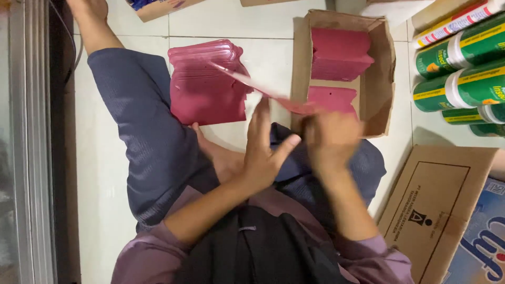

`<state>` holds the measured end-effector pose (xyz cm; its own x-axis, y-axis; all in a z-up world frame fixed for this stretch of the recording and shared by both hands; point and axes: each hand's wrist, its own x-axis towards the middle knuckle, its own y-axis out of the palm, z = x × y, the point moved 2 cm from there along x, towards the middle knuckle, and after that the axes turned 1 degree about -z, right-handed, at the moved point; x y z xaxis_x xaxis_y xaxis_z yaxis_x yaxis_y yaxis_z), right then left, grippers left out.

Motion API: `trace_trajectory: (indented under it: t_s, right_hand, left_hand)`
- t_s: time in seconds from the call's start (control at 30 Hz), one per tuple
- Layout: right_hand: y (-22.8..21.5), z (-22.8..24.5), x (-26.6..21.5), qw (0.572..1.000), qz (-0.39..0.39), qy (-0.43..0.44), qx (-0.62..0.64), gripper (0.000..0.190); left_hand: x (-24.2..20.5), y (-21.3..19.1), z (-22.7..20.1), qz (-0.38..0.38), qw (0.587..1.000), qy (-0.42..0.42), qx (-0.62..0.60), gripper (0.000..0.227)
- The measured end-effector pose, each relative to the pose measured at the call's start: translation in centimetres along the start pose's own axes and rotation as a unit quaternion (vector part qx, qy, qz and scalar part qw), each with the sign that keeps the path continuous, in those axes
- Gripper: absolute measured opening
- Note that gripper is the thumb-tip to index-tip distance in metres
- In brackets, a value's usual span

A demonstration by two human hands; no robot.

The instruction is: The person sits on the floor and repeatedly folds pink, irregularly shaped paper cutouts. They take the cutouts from a cardboard box, fold them in half, and place them onto a growing stack on their lap.

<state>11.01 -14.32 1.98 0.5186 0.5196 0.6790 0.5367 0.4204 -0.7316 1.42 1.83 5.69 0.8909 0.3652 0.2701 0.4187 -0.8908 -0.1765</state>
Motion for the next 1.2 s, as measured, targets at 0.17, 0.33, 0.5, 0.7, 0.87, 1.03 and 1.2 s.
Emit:
trace_trajectory:
  t_s: [0.17,0.33,0.5,0.7,0.87,1.03,1.2]
  right_hand:
    - [-4.5,-13.1,1.8,0.966,0.120,0.012,-0.229,0.024]
    - [-2.9,-20.6,0.3,0.942,0.165,-0.030,-0.292,0.010]
    - [2.0,-21.0,1.6,0.912,0.289,-0.101,-0.273,0.010]
    - [9.9,-21.2,0.5,0.882,0.432,-0.073,-0.172,0.010]
    - [13.3,-18.8,-1.2,0.871,0.472,-0.024,-0.136,0.025]
    - [13.9,-16.8,-1.6,0.854,0.519,0.039,-0.026,0.057]
    - [14.9,-15.7,-1.3,0.829,0.555,0.069,0.023,0.077]
  left_hand:
    - [-0.1,-2.7,1.3,0.093,0.993,-0.049,0.055,0.050]
    - [-2.1,-6.4,5.6,0.070,0.992,-0.091,0.051,0.037]
    - [-3.1,-8.7,6.4,0.035,0.976,-0.166,0.133,0.031]
    - [-2.8,-8.4,6.6,0.042,0.979,-0.161,0.119,0.031]
    - [-2.3,-7.2,6.3,0.049,0.981,-0.166,0.084,0.031]
    - [-2.0,-6.6,6.0,0.062,0.981,-0.167,0.081,0.030]
    - [-2.0,-6.2,5.8,0.074,0.978,-0.181,0.075,0.030]
